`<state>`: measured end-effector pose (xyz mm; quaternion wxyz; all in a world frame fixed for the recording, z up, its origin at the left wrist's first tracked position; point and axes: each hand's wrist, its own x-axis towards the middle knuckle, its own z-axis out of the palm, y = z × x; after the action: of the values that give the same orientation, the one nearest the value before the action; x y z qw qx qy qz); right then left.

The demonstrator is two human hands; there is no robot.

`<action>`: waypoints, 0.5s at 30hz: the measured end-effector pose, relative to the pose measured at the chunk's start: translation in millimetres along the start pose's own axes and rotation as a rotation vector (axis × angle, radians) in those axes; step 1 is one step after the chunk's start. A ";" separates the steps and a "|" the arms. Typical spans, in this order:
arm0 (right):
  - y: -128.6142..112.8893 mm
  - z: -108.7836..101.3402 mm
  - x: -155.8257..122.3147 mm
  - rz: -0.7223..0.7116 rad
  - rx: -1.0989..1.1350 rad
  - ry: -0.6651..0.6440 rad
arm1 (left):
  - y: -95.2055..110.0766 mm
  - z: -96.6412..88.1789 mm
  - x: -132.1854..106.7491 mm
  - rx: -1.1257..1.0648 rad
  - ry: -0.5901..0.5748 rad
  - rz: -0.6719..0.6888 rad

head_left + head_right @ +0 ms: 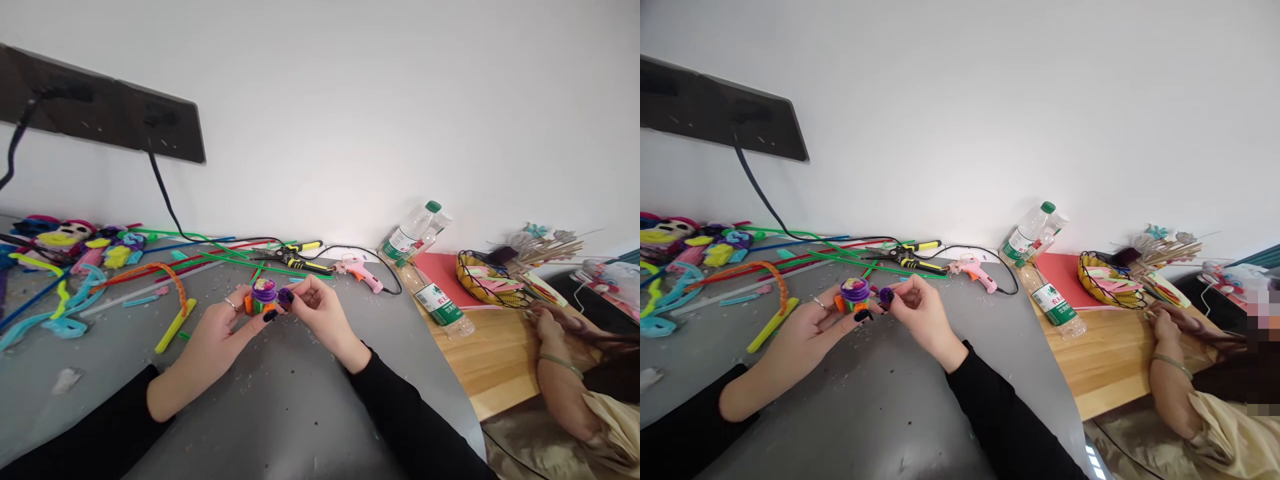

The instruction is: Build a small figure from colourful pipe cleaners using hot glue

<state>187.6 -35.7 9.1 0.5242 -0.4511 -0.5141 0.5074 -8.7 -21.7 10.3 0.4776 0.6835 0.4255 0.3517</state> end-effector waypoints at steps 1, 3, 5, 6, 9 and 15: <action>0.1 -1.1 0.5 -0.016 -0.037 0.022 | 1.2 0.1 0.6 0.027 -0.011 0.004; -0.9 -4.0 1.4 -0.075 -0.141 0.084 | 3.7 0.3 2.3 0.094 -0.031 -0.001; -3.8 -7.2 1.7 -0.198 -0.285 0.157 | 5.6 0.4 3.9 0.167 -0.035 -0.014; -6.0 -8.8 1.4 -0.286 -0.364 0.190 | 6.2 0.5 4.4 0.203 -0.031 -0.020; -13.8 -12.1 -1.2 -0.558 -0.590 0.258 | 7.0 1.2 5.1 0.275 -0.012 -0.015; -22.1 -14.7 -6.4 -0.783 -0.800 0.251 | 6.5 2.8 3.5 0.270 -0.027 0.042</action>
<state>204.0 -43.1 29.6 0.5185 -0.4470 -0.7288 -0.0163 -3.2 -20.7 15.9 0.3794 0.7549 0.4482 0.2919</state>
